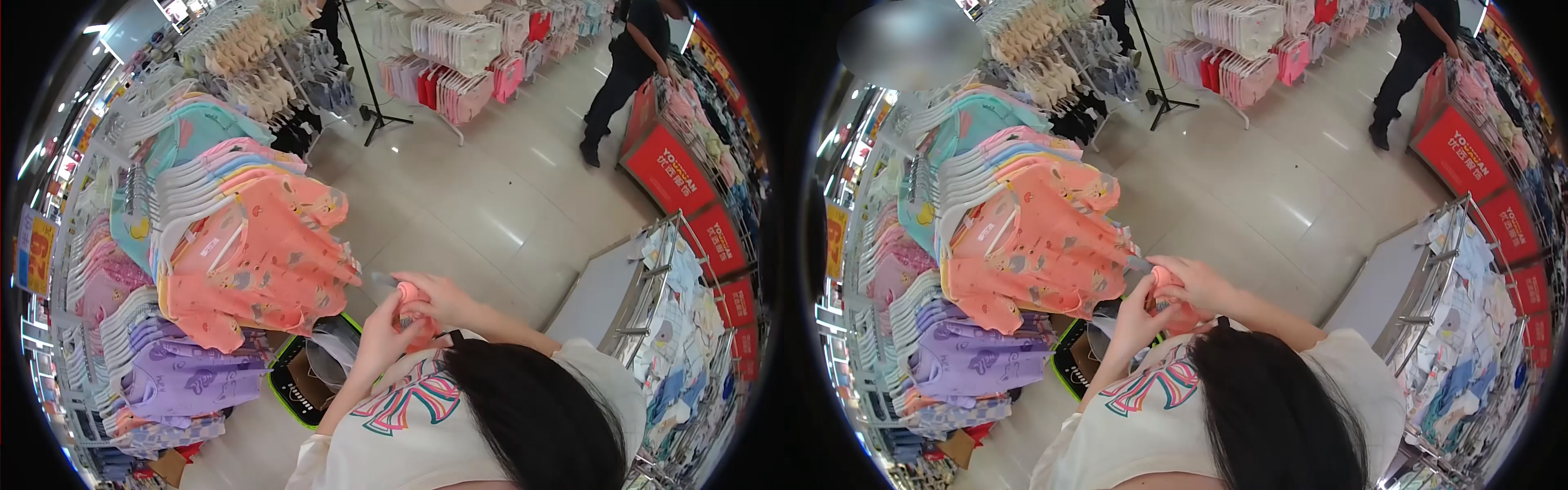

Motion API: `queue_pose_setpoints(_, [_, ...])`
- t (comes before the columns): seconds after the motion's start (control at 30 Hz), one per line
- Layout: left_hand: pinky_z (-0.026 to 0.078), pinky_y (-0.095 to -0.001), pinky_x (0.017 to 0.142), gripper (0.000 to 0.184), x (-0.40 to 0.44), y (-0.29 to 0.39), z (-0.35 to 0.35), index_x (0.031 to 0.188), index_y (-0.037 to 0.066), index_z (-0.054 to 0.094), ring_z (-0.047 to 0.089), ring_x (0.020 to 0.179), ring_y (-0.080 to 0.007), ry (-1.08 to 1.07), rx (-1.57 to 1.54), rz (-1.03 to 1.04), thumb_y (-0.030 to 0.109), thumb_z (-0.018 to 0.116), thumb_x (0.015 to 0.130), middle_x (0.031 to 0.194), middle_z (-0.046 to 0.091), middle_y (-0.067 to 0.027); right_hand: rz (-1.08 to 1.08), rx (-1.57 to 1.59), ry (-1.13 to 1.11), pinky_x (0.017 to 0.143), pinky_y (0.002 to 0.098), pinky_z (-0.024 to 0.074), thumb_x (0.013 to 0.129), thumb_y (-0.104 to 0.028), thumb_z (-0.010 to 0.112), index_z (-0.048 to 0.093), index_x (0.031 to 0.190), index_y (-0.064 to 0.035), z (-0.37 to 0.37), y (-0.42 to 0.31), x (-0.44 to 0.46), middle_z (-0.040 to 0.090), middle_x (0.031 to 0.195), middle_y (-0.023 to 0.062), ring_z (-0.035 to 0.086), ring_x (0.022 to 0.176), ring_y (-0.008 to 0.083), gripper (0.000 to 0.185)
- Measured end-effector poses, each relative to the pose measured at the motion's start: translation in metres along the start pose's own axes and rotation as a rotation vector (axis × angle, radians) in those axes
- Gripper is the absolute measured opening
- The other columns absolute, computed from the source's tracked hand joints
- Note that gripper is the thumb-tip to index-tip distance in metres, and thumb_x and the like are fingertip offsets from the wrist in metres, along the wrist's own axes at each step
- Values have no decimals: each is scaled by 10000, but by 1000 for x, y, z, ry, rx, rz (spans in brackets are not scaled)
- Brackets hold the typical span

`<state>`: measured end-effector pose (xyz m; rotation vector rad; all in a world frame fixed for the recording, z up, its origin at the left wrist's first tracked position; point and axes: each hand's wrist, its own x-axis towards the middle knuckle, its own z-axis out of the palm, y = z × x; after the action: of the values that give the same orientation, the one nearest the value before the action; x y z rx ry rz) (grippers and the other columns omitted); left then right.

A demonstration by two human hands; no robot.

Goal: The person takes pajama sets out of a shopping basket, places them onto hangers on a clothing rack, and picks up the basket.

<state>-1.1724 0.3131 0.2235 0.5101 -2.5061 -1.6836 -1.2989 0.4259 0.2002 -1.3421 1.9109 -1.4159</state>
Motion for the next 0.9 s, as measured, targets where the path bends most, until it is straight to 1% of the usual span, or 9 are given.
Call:
queue_pose_setpoints(0.03, [419,-216,591,457,4,-1,9,1168,6,413,558,752,-94,22,46,70,74,631,772,894,583,-56,9,-13,29,823,377,454,767,-279,665,455,1237,-102,2,4,-3,553,1138,130,560,969,313,544])
queue_pose_setpoints(0.13, [456,-294,629,403,8,-8,26,1153,8,386,621,791,-224,81,104,98,65,583,806,895,602,-138,-46,-69,127,782,358,470,748,-245,686,493,1216,-121,3,11,-8,585,1057,115,581,925,275,521])
queue_pose_setpoints(0.23, [471,-341,670,339,9,-6,24,1130,6,373,625,831,-320,-3,83,26,49,533,835,895,597,-196,-22,-171,115,740,354,481,743,-226,693,519,1196,-132,-2,9,-12,609,978,99,597,856,263,494])
queue_pose_setpoints(0.33, [477,-312,669,342,5,-4,20,1143,1,363,635,790,-258,-49,141,-9,38,530,847,907,608,-163,-75,-227,106,701,354,485,747,-226,687,530,1177,-139,-3,12,-13,616,939,89,603,788,264,466])
queue_pose_setpoints(0.43, [478,-280,683,393,-3,-9,23,1163,-3,348,621,807,-192,33,-66,32,40,563,837,919,612,-127,-64,-216,77,679,338,490,764,-217,668,545,1147,-135,-4,10,-12,626,921,93,616,764,251,410])
queue_pose_setpoints(0.53, [494,-336,713,487,-13,-5,22,1210,-7,324,623,877,-265,126,-59,122,91,601,822,969,604,-183,98,-101,76,619,320,476,806,-265,622,571,1062,-114,-4,3,-11,635,836,98,616,704,264,302])
queue_pose_setpoints(0.63, [469,-251,697,532,-20,-21,21,1224,-4,322,588,864,-139,241,-68,130,49,633,796,985,578,-114,111,21,113,597,317,472,841,-267,573,584,997,-77,-2,0,-10,630,761,116,613,671,282,246])
queue_pose_setpoints(0.73, [468,-245,688,531,-34,-15,13,1231,6,349,585,824,-131,338,-15,101,47,640,788,1011,567,-118,75,33,83,599,318,474,865,-252,537,586,967,-53,6,3,-10,624,748,133,614,665,287,229])
queue_pose_setpoints(0.9, [462,-230,664,458,-52,-32,2,1181,-2,438,564,767,-99,201,-191,14,39,650,777,988,574,-93,88,147,8,604,307,476,891,-229,495,599,957,-48,22,-3,-10,624,759,138,613,654,283,219])
